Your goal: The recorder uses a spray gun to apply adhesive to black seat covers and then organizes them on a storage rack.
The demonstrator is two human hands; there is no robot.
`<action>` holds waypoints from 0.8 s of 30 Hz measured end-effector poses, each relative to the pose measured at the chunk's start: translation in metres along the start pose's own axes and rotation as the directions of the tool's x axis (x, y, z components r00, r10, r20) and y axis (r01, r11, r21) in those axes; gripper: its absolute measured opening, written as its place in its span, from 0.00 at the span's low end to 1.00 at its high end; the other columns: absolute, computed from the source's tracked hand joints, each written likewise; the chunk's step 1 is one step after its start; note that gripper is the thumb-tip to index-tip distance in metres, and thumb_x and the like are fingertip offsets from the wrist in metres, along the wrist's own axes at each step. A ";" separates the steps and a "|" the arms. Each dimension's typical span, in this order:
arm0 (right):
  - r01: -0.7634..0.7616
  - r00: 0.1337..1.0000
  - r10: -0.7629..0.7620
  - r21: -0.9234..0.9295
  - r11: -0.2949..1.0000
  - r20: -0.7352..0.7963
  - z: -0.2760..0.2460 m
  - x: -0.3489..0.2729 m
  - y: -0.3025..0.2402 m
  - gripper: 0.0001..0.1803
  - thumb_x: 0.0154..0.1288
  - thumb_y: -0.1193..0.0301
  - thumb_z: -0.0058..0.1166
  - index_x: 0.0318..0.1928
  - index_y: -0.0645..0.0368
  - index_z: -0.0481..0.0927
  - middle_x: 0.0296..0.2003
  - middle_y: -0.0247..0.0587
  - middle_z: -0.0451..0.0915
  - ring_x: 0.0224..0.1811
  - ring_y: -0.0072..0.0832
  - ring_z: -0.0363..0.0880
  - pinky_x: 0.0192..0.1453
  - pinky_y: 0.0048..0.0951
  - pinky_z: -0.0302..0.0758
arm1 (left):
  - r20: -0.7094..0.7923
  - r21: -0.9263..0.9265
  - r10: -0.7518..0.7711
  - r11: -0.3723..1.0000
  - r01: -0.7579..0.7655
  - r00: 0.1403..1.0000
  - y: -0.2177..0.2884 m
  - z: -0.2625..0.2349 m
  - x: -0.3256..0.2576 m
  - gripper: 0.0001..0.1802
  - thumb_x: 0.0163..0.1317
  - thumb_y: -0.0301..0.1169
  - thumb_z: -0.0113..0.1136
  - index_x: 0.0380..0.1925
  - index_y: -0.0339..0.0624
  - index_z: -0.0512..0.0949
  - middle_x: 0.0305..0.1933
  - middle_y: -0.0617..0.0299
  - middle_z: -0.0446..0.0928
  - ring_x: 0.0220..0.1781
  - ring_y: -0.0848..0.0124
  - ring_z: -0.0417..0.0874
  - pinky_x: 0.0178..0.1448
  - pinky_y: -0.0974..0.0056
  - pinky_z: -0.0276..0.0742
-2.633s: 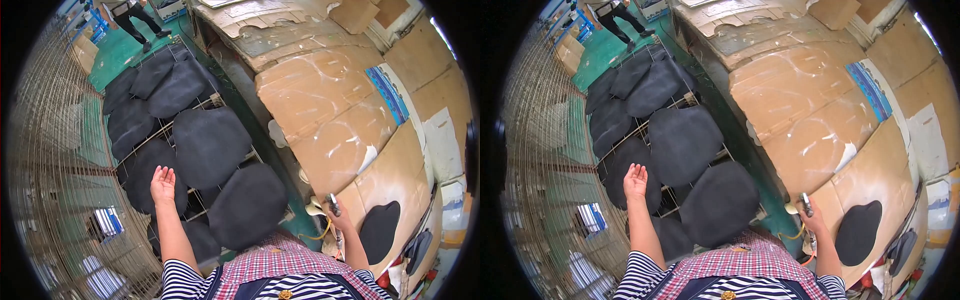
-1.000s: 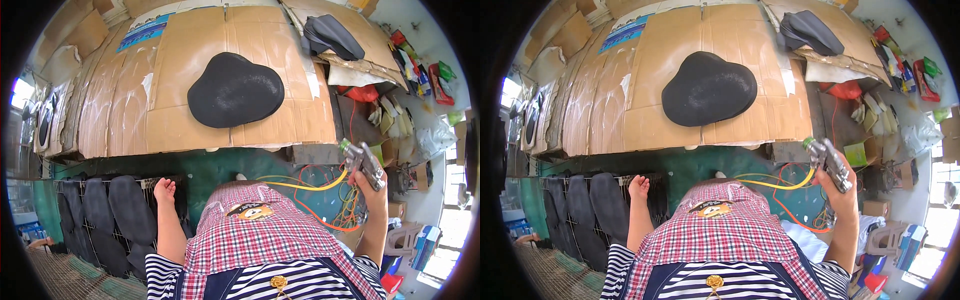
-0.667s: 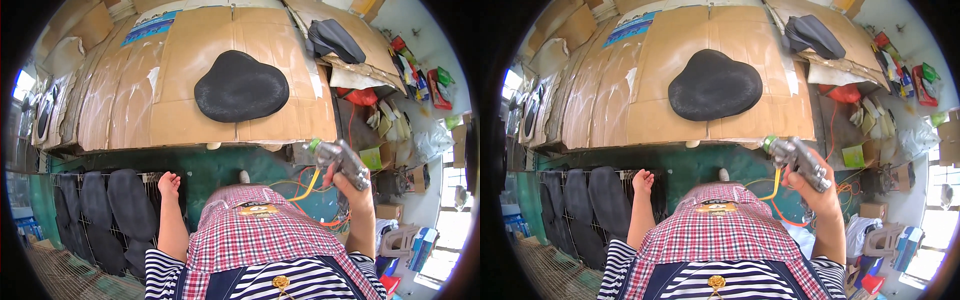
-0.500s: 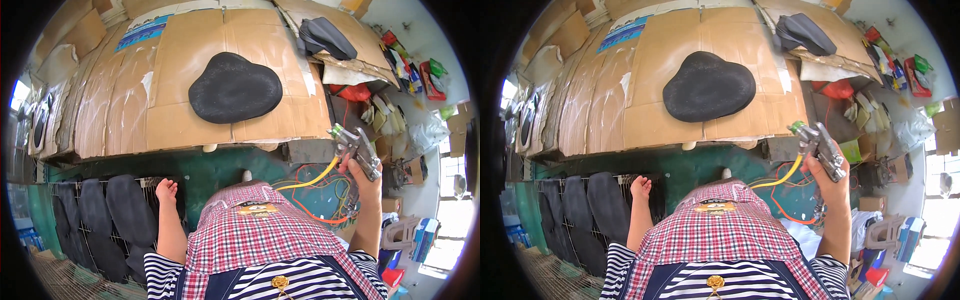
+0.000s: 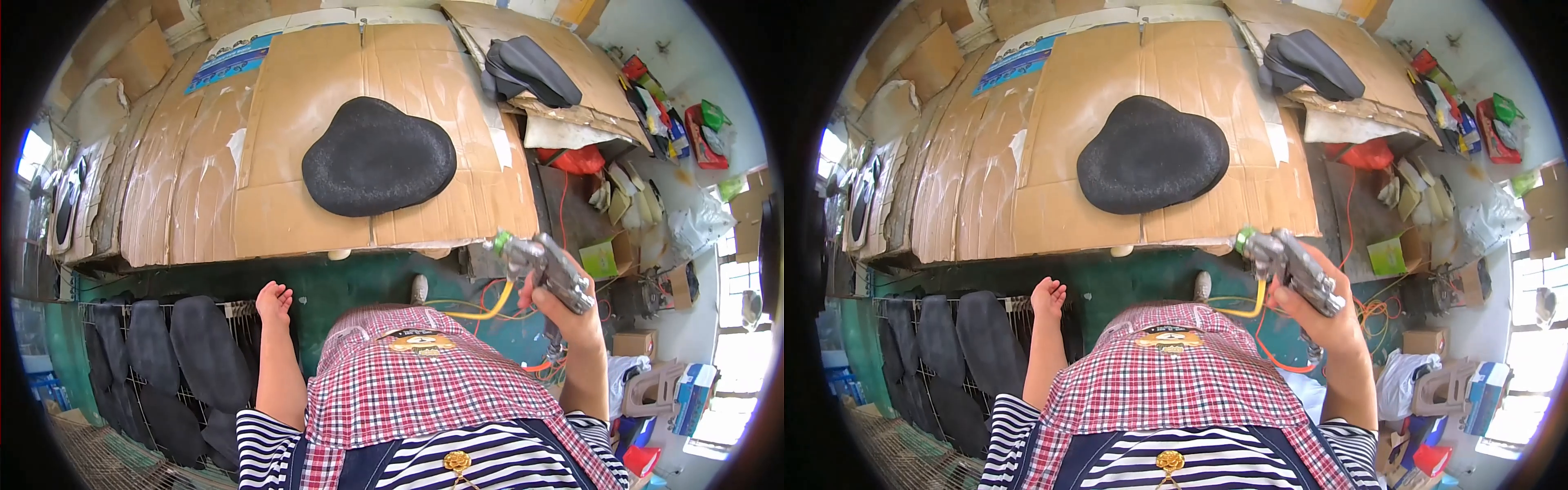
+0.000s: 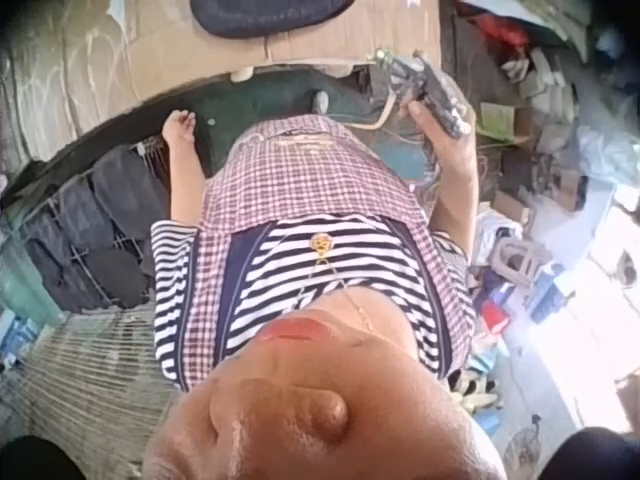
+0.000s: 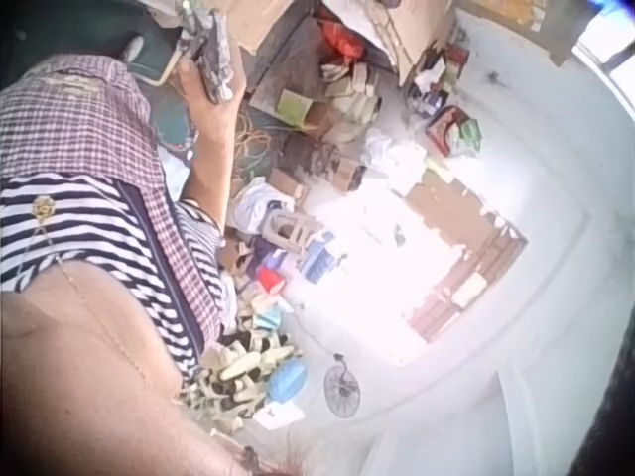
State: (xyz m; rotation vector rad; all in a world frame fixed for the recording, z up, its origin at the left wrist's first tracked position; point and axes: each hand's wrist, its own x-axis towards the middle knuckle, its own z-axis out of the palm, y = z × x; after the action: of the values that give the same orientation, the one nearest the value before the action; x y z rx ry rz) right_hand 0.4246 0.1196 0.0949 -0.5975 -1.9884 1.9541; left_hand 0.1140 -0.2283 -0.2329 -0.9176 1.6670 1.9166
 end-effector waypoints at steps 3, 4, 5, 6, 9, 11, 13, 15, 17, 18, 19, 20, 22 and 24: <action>0.074 0.986 -0.082 -0.062 0.995 -0.148 -0.006 0.027 0.000 0.29 0.60 0.75 0.58 0.61 0.67 0.67 0.35 0.36 0.77 0.32 0.20 0.77 0.37 0.20 0.74 | -0.018 -0.018 0.015 1.000 -0.015 1.000 0.002 0.009 -0.006 0.14 0.62 0.28 0.51 0.48 0.44 0.74 0.34 0.60 0.78 0.31 0.65 0.80 0.35 0.62 0.76; 0.076 0.987 -0.084 -0.059 0.995 -0.137 -0.013 0.032 0.000 0.29 0.60 0.75 0.58 0.61 0.67 0.67 0.35 0.36 0.77 0.32 0.20 0.77 0.37 0.20 0.74 | -0.027 -0.025 0.018 1.000 -0.019 0.999 0.001 0.011 -0.007 0.14 0.62 0.28 0.51 0.48 0.44 0.74 0.34 0.60 0.78 0.31 0.65 0.80 0.35 0.62 0.76; 0.050 0.983 -0.064 -0.086 0.995 -0.170 -0.024 0.035 0.001 0.28 0.60 0.76 0.58 0.61 0.67 0.67 0.34 0.36 0.77 0.31 0.20 0.76 0.38 0.21 0.74 | -0.040 -0.039 0.017 0.999 -0.019 0.999 -0.001 0.013 -0.009 0.14 0.62 0.28 0.51 0.48 0.44 0.74 0.34 0.60 0.78 0.31 0.65 0.80 0.35 0.62 0.76; 0.022 0.978 -0.044 -0.111 0.994 -0.204 -0.034 0.038 0.002 0.28 0.60 0.77 0.57 0.61 0.67 0.67 0.34 0.35 0.77 0.31 0.20 0.76 0.38 0.21 0.74 | -0.054 -0.052 0.017 0.998 -0.020 0.998 -0.001 0.015 -0.011 0.14 0.63 0.28 0.50 0.48 0.44 0.74 0.34 0.60 0.78 0.31 0.65 0.80 0.35 0.62 0.76; 0.012 0.992 -0.023 -0.087 0.996 -0.124 -0.062 0.040 -0.003 0.29 0.58 0.74 0.59 0.60 0.67 0.67 0.32 0.37 0.77 0.31 0.22 0.76 0.38 0.23 0.74 | -0.087 -0.045 0.012 0.999 -0.016 0.996 -0.003 0.025 -0.016 0.13 0.63 0.29 0.50 0.48 0.45 0.74 0.34 0.60 0.78 0.31 0.65 0.80 0.35 0.62 0.76; 0.059 0.998 -0.061 -0.070 0.996 -0.033 -0.073 0.047 -0.005 0.30 0.57 0.71 0.60 0.59 0.67 0.67 0.31 0.39 0.77 0.31 0.23 0.76 0.38 0.24 0.74 | -0.081 -0.054 0.019 0.998 -0.024 0.997 -0.003 0.038 -0.010 0.13 0.63 0.29 0.51 0.48 0.45 0.74 0.34 0.60 0.78 0.30 0.65 0.80 0.35 0.62 0.76; 0.048 0.998 -0.047 -0.048 0.998 0.035 -0.079 0.056 -0.006 0.30 0.57 0.72 0.60 0.59 0.67 0.67 0.31 0.38 0.77 0.32 0.23 0.76 0.38 0.24 0.73 | -0.060 -0.056 0.039 0.998 -0.043 0.997 0.000 0.053 -0.007 0.13 0.63 0.28 0.51 0.48 0.45 0.74 0.34 0.61 0.78 0.30 0.67 0.80 0.34 0.63 0.75; -0.043 0.987 0.046 -0.021 0.999 0.155 -0.085 0.059 -0.011 0.30 0.56 0.75 0.60 0.60 0.67 0.67 0.32 0.37 0.77 0.33 0.23 0.76 0.39 0.24 0.73 | -0.052 -0.034 0.055 0.998 -0.056 0.997 0.005 0.070 -0.008 0.13 0.63 0.28 0.51 0.48 0.44 0.73 0.33 0.61 0.78 0.30 0.67 0.80 0.34 0.63 0.75; -0.046 0.971 0.080 -0.151 0.988 0.227 -0.100 0.055 -0.005 0.33 0.54 0.73 0.62 0.60 0.67 0.66 0.32 0.39 0.77 0.32 0.24 0.76 0.38 0.26 0.74 | -0.031 -0.011 0.098 0.995 -0.098 0.995 0.012 0.086 -0.012 0.14 0.62 0.27 0.50 0.48 0.43 0.73 0.33 0.61 0.77 0.29 0.67 0.80 0.33 0.64 0.75; -0.050 0.961 0.113 -0.244 0.969 0.253 -0.105 0.054 -0.004 0.35 0.54 0.68 0.63 0.60 0.66 0.65 0.31 0.41 0.77 0.31 0.25 0.76 0.36 0.27 0.74 | -0.036 -0.011 0.098 0.995 -0.099 0.995 0.017 0.093 -0.013 0.14 0.62 0.27 0.50 0.48 0.43 0.73 0.33 0.61 0.77 0.29 0.67 0.80 0.33 0.64 0.75; -0.054 0.960 0.117 -0.244 0.968 0.253 -0.108 0.055 -0.004 0.35 0.54 0.68 0.63 0.60 0.66 0.65 0.31 0.41 0.77 0.31 0.25 0.76 0.36 0.27 0.74 | -0.025 0.037 0.120 0.992 -0.119 0.993 0.020 0.101 -0.013 0.14 0.61 0.26 0.50 0.48 0.42 0.72 0.33 0.61 0.77 0.29 0.68 0.79 0.32 0.65 0.74; -0.038 0.977 0.069 -0.155 0.987 0.200 -0.111 0.056 -0.004 0.33 0.54 0.73 0.62 0.60 0.67 0.66 0.33 0.39 0.77 0.32 0.24 0.76 0.38 0.26 0.74 | -0.012 0.085 0.141 0.987 -0.139 0.990 0.024 0.109 -0.013 0.15 0.61 0.25 0.50 0.48 0.41 0.72 0.34 0.60 0.77 0.28 0.69 0.79 0.32 0.66 0.74; 0.020 0.997 -0.014 -0.086 0.996 0.072 -0.114 0.061 -0.006 0.32 0.55 0.77 0.60 0.61 0.67 0.66 0.33 0.38 0.76 0.34 0.23 0.75 0.39 0.25 0.74 | 0.012 0.081 0.156 0.984 -0.156 0.988 0.027 0.129 -0.015 0.16 0.60 0.25 0.51 0.49 0.40 0.71 0.35 0.60 0.77 0.26 0.70 0.78 0.30 0.68 0.73; -0.011 1.000 0.009 -0.114 0.993 -0.015 -0.126 0.058 -0.004 0.32 0.55 0.77 0.60 0.61 0.67 0.66 0.34 0.38 0.77 0.34 0.22 0.75 0.39 0.24 0.74 | 0.080 0.112 0.163 0.979 -0.171 0.983 0.029 0.147 -0.011 0.17 0.58 0.24 0.52 0.49 0.40 0.71 0.36 0.60 0.76 0.25 0.71 0.77 0.29 0.69 0.72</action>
State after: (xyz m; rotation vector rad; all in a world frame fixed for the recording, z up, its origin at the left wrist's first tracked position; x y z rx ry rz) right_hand 0.4338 0.2579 0.0989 -0.6486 -2.1027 1.8457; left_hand 0.0725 -0.0883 -0.1965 -0.6749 1.8446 1.9081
